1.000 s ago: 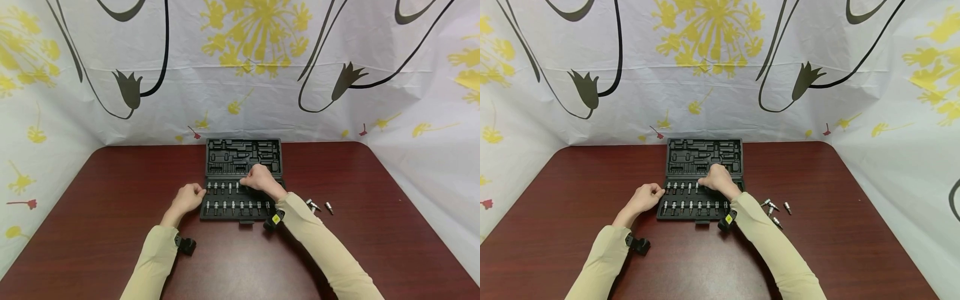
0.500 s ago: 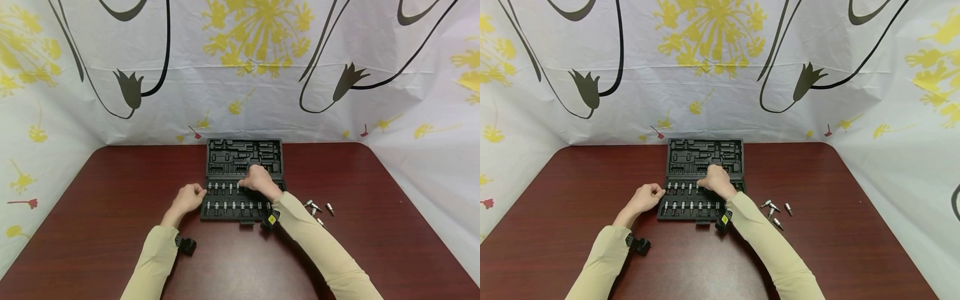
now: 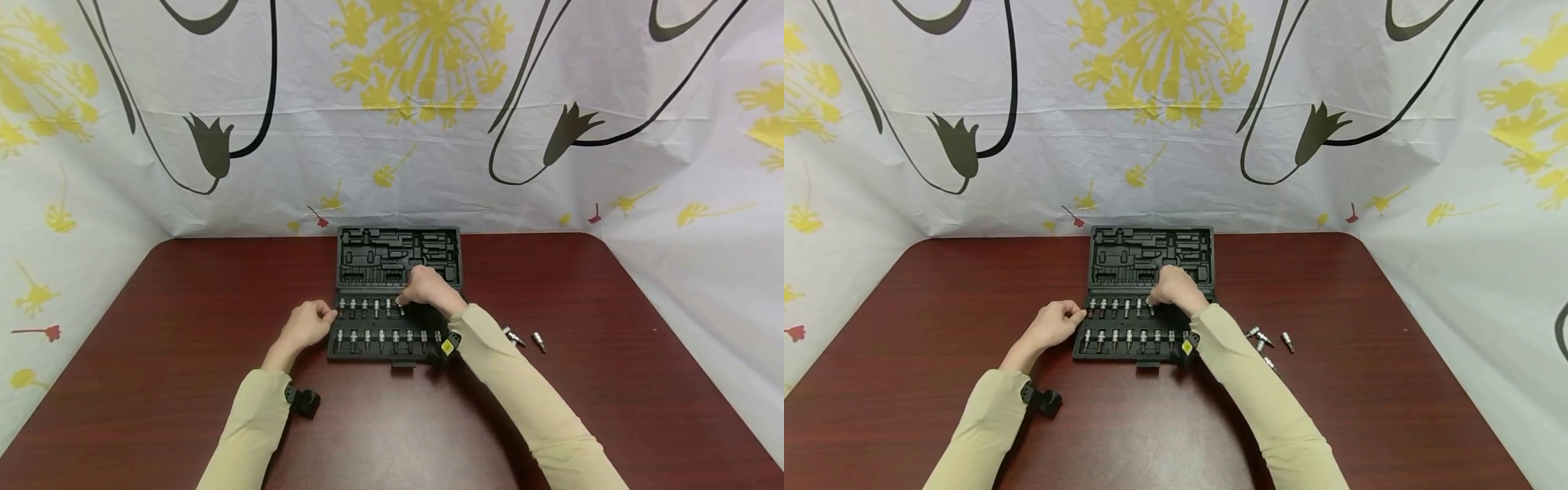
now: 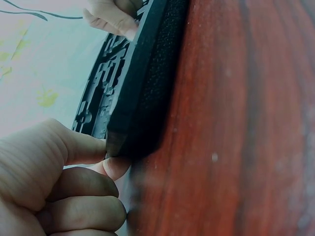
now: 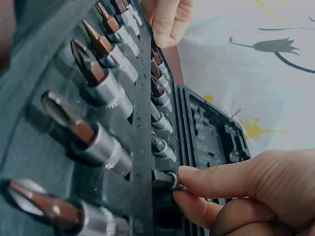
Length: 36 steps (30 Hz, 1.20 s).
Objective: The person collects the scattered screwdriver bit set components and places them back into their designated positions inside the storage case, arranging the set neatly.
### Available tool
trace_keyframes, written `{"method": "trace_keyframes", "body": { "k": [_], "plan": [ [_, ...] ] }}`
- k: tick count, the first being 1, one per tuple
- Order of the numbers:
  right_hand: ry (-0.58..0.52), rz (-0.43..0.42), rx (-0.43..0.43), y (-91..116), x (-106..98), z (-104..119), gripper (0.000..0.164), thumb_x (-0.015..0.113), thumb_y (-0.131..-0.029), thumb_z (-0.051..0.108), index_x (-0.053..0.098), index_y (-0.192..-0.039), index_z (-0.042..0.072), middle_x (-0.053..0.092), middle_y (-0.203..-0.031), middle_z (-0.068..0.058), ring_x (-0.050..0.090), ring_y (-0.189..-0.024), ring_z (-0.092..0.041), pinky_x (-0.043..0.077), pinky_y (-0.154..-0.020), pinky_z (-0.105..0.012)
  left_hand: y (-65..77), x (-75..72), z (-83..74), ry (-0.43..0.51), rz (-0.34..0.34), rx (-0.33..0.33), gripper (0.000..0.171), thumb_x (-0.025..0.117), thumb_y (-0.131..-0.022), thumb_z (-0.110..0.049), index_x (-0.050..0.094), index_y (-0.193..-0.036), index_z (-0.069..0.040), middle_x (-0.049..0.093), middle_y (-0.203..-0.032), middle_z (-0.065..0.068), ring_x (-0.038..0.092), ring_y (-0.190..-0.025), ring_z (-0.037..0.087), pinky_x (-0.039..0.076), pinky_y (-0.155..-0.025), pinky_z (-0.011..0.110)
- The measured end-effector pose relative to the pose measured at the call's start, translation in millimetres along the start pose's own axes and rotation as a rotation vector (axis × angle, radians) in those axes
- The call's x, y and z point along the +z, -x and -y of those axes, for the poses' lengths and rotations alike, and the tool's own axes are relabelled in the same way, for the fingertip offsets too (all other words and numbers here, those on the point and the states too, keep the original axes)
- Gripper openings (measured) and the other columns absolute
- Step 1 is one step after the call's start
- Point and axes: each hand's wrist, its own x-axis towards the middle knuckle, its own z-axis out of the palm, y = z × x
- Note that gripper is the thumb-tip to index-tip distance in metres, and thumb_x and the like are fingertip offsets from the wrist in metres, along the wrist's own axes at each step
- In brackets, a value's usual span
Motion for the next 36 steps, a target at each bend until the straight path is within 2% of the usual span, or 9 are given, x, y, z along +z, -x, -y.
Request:
{"method": "trace_keyframes", "body": {
  "k": [4,8,12,15,18,21,25,31,36],
  "plan": [
    [0.028,0.009,0.017,-1,0,-2,0.043,0.076,-0.079,0.024,0.048,-0.048,0.014,0.025,-0.045,0.004,0.020,-0.044,-0.011,0.031,-0.051,-0.029,0.6,-0.1,-0.2,0.000,0.000,-0.001,0.019,0.055,-0.094,-0.020,0.059,-0.080,-0.007,0.052,-0.069,0.005,0.045,-0.061,0.018,0.035,-0.056,0.031],
    [0.075,0.006,0.014,0,-1,-4,0.026,0.076,-0.079,0.029,0.067,-0.063,0.010,0.050,-0.050,0.001,0.041,-0.047,-0.013,0.038,-0.055,-0.030,1.1,-0.4,0.2,-0.004,-0.007,0.008,0.018,0.056,-0.093,-0.020,0.059,-0.080,-0.007,0.053,-0.071,0.005,0.046,-0.063,0.019,0.036,-0.057,0.032],
    [0.132,-0.005,-0.002,2,-3,-5,0.028,0.076,-0.078,0.035,0.069,-0.070,0.010,0.064,-0.063,-0.003,0.057,-0.058,-0.018,0.041,-0.057,-0.030,1.2,-0.9,0.2,-0.001,-0.011,0.013,0.018,0.056,-0.093,-0.020,0.060,-0.081,-0.007,0.054,-0.072,0.005,0.047,-0.063,0.019,0.036,-0.058,0.032],
    [0.127,-0.026,-0.011,4,-2,-7,0.030,0.076,-0.078,0.036,0.069,-0.066,0.010,0.062,-0.059,-0.002,0.054,-0.053,-0.016,0.038,-0.051,-0.028,0.9,-0.6,0.4,-0.003,-0.011,0.014,0.018,0.056,-0.093,-0.020,0.060,-0.081,-0.007,0.055,-0.072,0.005,0.047,-0.063,0.019,0.036,-0.059,0.032],
    [0.068,-0.050,-0.048,8,1,-11,0.036,0.075,-0.079,0.034,0.064,-0.055,0.010,0.052,-0.047,0.000,0.040,-0.041,-0.011,0.032,-0.044,-0.025,0.5,0.4,0.6,-0.007,-0.008,0.014,0.018,0.056,-0.093,-0.020,0.060,-0.081,-0.007,0.055,-0.073,0.005,0.047,-0.064,0.019,0.036,-0.059,0.032],
    [-0.028,-0.078,-0.124,13,3,-17,0.047,0.072,-0.083,0.033,0.053,-0.046,0.011,0.041,-0.040,0.002,0.023,-0.038,-0.008,0.025,-0.041,-0.024,0.2,1.3,0.4,-0.004,-0.002,0.015,0.019,0.055,-0.093,-0.020,0.059,-0.081,-0.007,0.054,-0.072,0.005,0.046,-0.063,0.019,0.036,-0.058,0.032],
    [-0.155,-0.113,-0.243,22,3,-28,0.051,0.067,-0.087,0.031,0.042,-0.046,0.014,0.031,-0.040,0.005,0.016,-0.039,-0.008,0.025,-0.044,-0.024,0.4,0.9,-0.3,0.003,-0.001,0.023,0.018,0.055,-0.093,-0.019,0.059,-0.081,-0.007,0.053,-0.071,0.005,0.045,-0.062,0.019,0.035,-0.058,0.031],
    [-0.257,-0.144,-0.244,34,-2,-41,0.041,0.065,-0.088,0.028,0.059,-0.056,0.003,0.027,-0.042,0.006,0.018,-0.039,-0.009,0.025,-0.046,-0.026,0.0,-0.5,-0.6,0.002,0.003,0.018,0.019,0.055,-0.094,-0.019,0.059,-0.081,-0.007,0.053,-0.070,0.005,0.045,-0.061,0.019,0.035,-0.058,0.032],
    [-0.252,-0.175,-0.231,42,-6,-51,0.032,0.065,-0.089,0.027,0.070,-0.073,0.001,0.030,-0.044,0.006,0.021,-0.041,-0.009,0.026,-0.048,-0.026,-0.8,-0.3,0.3,-0.003,-0.006,0.022,0.019,0.055,-0.094,-0.020,0.059,-0.081,-0.007,0.052,-0.069,0.005,0.045,-0.062,0.019,0.035,-0.058,0.032]
  ]
}}
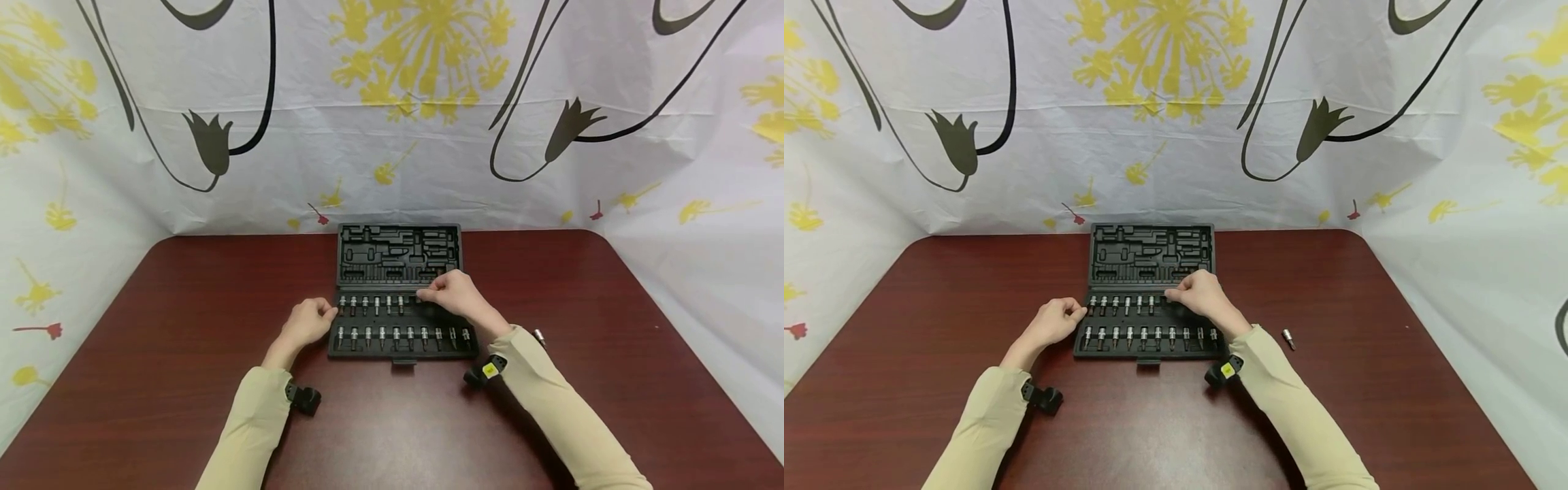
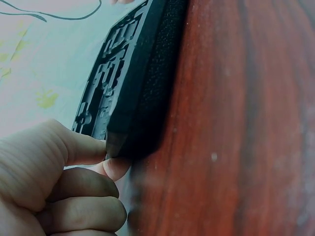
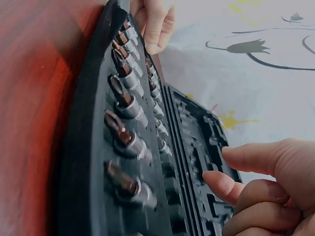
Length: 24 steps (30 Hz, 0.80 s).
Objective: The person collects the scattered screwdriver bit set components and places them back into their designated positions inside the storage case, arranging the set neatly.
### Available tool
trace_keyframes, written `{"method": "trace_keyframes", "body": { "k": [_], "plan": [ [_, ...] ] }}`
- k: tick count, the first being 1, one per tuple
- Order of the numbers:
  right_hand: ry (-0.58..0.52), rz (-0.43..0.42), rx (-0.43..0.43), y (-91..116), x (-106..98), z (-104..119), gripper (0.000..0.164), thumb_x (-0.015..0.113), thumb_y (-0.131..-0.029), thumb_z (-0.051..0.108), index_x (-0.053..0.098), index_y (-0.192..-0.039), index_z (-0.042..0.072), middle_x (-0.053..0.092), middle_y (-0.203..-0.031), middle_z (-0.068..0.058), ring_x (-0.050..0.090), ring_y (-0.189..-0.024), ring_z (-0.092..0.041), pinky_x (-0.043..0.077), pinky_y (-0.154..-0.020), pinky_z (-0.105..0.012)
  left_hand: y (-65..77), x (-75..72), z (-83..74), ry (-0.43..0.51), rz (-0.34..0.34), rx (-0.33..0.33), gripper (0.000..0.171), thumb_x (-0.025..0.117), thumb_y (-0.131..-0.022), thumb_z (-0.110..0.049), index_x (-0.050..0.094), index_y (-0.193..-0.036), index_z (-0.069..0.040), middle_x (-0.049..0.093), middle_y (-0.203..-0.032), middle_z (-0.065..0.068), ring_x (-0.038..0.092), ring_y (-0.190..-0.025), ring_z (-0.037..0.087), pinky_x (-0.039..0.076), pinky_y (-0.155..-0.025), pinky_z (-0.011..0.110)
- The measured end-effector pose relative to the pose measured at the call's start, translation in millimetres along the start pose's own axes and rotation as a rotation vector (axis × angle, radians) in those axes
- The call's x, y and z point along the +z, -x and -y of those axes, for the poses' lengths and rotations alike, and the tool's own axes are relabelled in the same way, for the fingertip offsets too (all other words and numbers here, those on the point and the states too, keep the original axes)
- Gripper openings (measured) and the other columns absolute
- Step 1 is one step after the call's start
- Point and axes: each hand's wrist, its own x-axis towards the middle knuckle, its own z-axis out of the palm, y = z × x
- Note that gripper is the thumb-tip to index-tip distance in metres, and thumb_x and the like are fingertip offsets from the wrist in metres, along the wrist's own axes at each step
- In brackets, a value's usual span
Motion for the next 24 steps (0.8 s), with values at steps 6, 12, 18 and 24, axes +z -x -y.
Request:
{"method": "trace_keyframes", "body": {
  "k": [6,12,18,24],
  "plan": [
    [0.042,-0.038,-0.018,10,-7,-8,0.029,0.064,-0.089,0.026,0.070,-0.076,0.002,0.033,-0.046,0.006,0.024,-0.044,-0.009,0.031,-0.053,-0.027,0.6,-0.7,-0.5,0.005,0.007,0.008,0.019,0.055,-0.094,-0.020,0.059,-0.081,-0.006,0.052,-0.069,0.005,0.044,-0.060,0.019,0.035,-0.057,0.031],
    [0.031,-0.059,-0.014,21,-15,-17,0.031,0.065,-0.089,0.025,0.065,-0.072,-0.001,0.033,-0.049,0.007,0.025,-0.045,-0.010,0.030,-0.051,-0.028,1.6,-1.2,0.0,0.022,0.015,0.013,0.018,0.055,-0.094,-0.019,0.059,-0.082,-0.006,0.052,-0.070,0.005,0.044,-0.059,0.018,0.035,-0.057,0.031],
    [0.021,-0.088,0.010,30,-26,-28,0.025,0.064,-0.089,0.023,0.070,-0.082,0.000,0.041,-0.049,0.005,0.031,-0.046,-0.010,0.031,-0.050,-0.028,1.8,-0.4,1.4,0.039,0.014,0.012,0.019,0.055,-0.094,-0.018,0.058,-0.081,-0.005,0.051,-0.069,0.006,0.043,-0.057,0.018,0.034,-0.055,0.030],
    [0.041,-0.121,0.007,39,-35,-39,0.025,0.065,-0.088,0.023,0.070,-0.082,-0.001,0.051,-0.054,-0.002,0.036,-0.050,-0.012,0.034,-0.053,-0.029,1.4,-0.4,1.0,0.033,0.014,0.010,0.019,0.055,-0.094,-0.018,0.058,-0.080,-0.005,0.051,-0.069,0.006,0.043,-0.059,0.018,0.034,-0.056,0.030]
  ]
}}
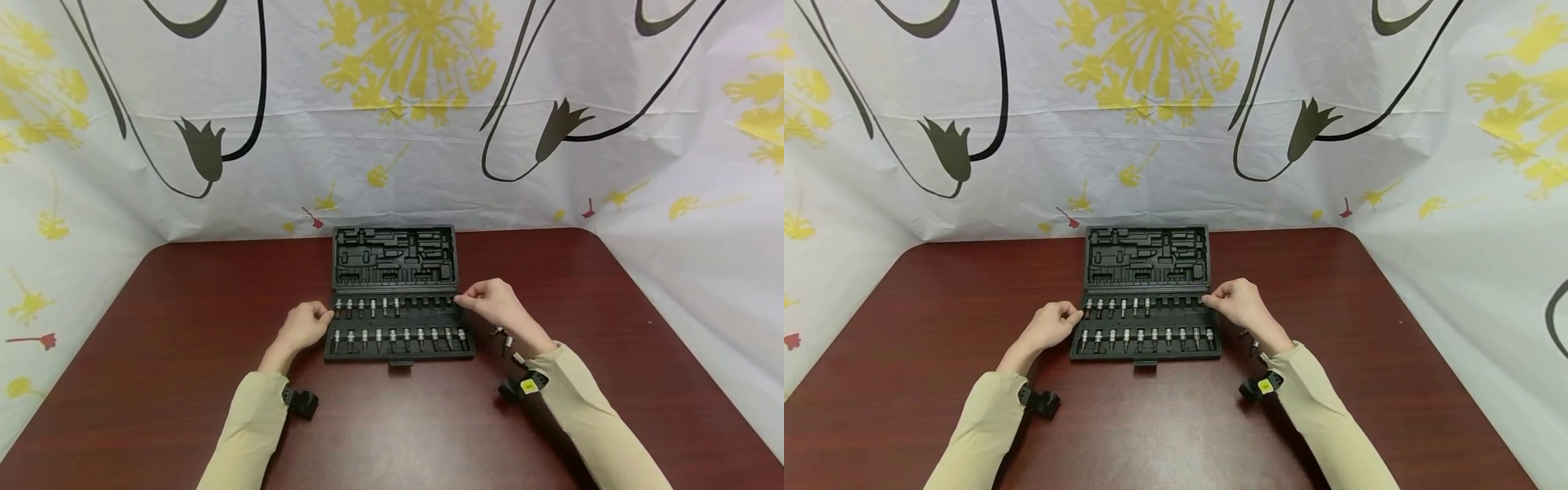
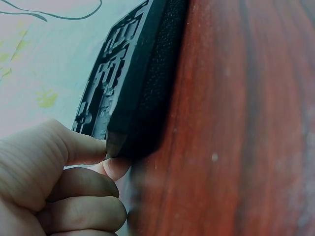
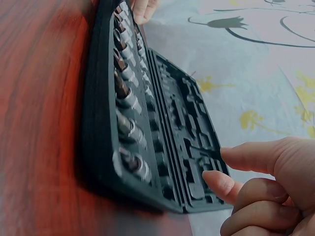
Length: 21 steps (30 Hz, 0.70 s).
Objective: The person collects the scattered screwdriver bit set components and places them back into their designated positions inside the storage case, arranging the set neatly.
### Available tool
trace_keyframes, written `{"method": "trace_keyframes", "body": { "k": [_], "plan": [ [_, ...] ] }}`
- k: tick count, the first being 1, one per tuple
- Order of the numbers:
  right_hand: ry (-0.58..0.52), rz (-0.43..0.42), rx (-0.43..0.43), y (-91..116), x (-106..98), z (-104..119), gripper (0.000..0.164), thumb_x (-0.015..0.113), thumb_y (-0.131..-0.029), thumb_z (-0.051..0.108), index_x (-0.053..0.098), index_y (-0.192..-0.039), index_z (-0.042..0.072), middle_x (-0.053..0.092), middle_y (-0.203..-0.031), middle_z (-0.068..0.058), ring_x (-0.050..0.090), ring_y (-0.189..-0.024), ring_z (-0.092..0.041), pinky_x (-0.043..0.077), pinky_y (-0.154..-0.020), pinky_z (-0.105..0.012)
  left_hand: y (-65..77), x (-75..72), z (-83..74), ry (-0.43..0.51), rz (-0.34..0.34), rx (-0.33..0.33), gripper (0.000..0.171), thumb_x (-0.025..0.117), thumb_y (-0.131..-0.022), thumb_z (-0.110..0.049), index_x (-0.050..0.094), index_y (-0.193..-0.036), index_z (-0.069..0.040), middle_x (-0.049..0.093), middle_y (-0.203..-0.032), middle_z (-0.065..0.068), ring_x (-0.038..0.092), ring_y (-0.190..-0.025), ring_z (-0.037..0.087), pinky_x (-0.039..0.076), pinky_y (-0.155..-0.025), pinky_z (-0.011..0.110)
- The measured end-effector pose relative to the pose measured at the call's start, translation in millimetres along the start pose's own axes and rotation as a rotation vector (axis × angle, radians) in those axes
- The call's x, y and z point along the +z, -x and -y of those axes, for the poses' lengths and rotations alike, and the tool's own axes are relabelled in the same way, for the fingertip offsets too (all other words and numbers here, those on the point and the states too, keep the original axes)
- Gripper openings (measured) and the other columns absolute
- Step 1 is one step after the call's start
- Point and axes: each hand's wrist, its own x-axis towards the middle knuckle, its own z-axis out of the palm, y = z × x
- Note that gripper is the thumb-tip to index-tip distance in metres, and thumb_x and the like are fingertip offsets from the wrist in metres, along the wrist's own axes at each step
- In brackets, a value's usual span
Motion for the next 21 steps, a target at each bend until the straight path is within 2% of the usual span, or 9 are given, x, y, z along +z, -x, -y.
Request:
{"method": "trace_keyframes", "body": {
  "k": [9,16,21],
  "plan": [
    [0.027,-0.028,-0.004,12,-13,-14,0.025,0.066,-0.087,0.022,0.069,-0.079,-0.001,0.044,-0.051,0.007,0.038,-0.052,-0.011,0.035,-0.054,-0.029,-0.6,0.4,1.1,-0.002,-0.005,0.009,0.018,0.055,-0.093,-0.017,0.058,-0.080,-0.005,0.052,-0.069,0.006,0.044,-0.060,0.018,0.035,-0.056,0.030],
    [0.049,-0.029,0.015,20,-27,-24,0.025,0.065,-0.087,0.023,0.069,-0.082,-0.001,0.059,-0.061,-0.003,0.043,-0.055,-0.012,0.037,-0.056,-0.029,-1.2,0.1,1.5,0.005,0.011,-0.005,0.019,0.054,-0.094,-0.018,0.058,-0.080,-0.006,0.052,-0.070,0.006,0.044,-0.060,0.019,0.034,-0.056,0.031],
    [0.080,-0.050,0.028,25,-35,-33,0.025,0.065,-0.087,0.024,0.070,-0.082,0.001,0.062,-0.064,-0.003,0.044,-0.058,-0.012,0.038,-0.057,-0.029,-1.0,0.4,1.6,0.004,0.011,0.001,0.019,0.054,-0.094,-0.018,0.058,-0.080,-0.006,0.052,-0.071,0.006,0.044,-0.060,0.019,0.035,-0.057,0.031]
  ]
}}
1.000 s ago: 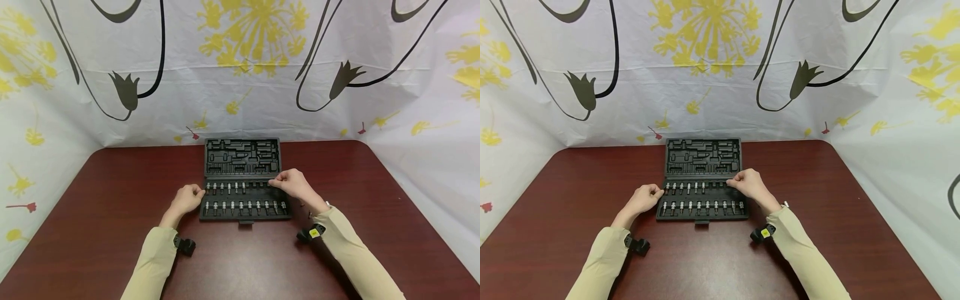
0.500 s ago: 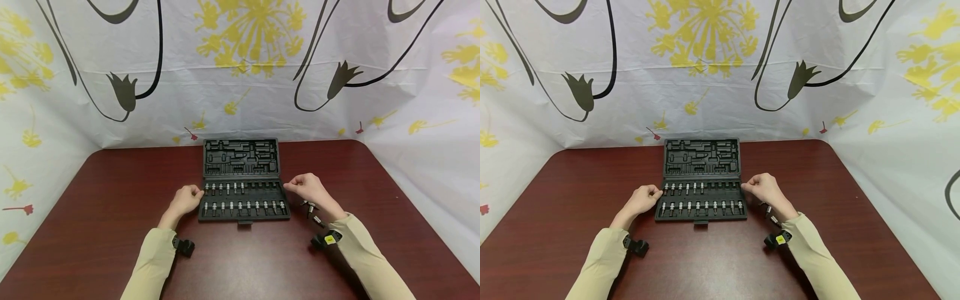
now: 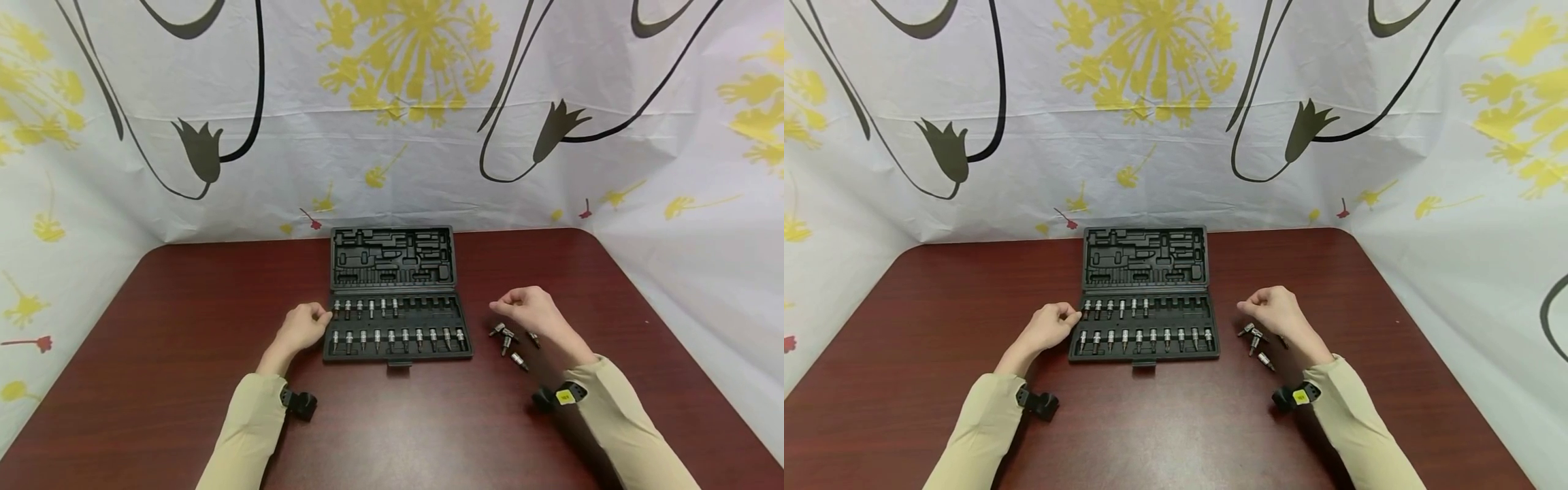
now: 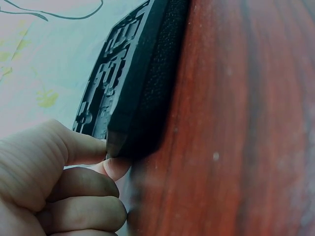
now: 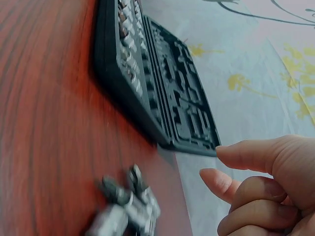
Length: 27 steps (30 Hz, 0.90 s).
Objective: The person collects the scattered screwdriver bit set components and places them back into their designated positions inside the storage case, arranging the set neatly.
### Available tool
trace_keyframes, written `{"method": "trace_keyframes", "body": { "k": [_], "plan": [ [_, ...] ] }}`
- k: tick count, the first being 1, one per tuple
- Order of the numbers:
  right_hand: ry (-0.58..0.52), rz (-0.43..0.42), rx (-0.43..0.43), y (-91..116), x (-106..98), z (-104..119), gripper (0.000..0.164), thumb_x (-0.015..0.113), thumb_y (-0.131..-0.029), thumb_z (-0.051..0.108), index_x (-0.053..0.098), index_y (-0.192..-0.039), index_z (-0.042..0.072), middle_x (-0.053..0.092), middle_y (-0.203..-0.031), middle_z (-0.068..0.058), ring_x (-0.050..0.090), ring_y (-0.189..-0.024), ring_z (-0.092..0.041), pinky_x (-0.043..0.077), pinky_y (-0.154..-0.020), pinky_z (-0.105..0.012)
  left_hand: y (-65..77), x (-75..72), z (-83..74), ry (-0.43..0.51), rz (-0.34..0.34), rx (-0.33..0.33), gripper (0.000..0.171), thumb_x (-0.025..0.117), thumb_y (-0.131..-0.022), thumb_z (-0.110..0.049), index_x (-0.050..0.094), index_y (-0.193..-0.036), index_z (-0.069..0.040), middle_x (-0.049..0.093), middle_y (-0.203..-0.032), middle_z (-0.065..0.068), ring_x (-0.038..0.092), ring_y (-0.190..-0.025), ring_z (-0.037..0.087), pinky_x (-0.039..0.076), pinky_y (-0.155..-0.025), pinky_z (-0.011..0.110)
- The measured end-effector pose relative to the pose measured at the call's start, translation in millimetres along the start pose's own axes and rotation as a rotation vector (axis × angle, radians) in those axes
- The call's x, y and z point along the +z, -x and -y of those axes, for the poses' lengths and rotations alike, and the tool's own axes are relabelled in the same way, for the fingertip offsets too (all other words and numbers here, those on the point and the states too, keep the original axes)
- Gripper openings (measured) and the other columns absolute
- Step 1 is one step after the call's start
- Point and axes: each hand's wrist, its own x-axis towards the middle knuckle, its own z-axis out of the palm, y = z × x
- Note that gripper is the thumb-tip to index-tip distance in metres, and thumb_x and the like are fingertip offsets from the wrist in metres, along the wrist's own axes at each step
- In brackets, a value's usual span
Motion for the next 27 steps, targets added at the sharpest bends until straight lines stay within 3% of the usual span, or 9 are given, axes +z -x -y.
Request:
{"method": "trace_keyframes", "body": {
  "k": [14,27],
  "plan": [
    [0.061,-0.040,0.043,15,-14,-34,0.024,0.066,-0.085,0.025,0.068,-0.078,0.002,0.061,-0.064,0.002,0.048,-0.061,-0.013,0.039,-0.057,-0.030,1.4,-0.8,-1.3,0.009,-0.009,0.008,0.019,0.055,-0.094,-0.017,0.058,-0.079,-0.005,0.051,-0.068,0.005,0.043,-0.059,0.018,0.034,-0.056,0.030],
    [0.123,0.038,0.104,24,-17,-55,0.027,0.069,-0.081,0.028,0.067,-0.068,0.005,0.058,-0.063,0.005,0.044,-0.061,-0.012,0.036,-0.055,-0.029,2.0,-0.9,-2.0,0.002,-0.011,0.002,0.019,0.054,-0.094,-0.018,0.057,-0.079,-0.006,0.050,-0.068,0.005,0.043,-0.059,0.018,0.034,-0.056,0.030]
  ]
}}
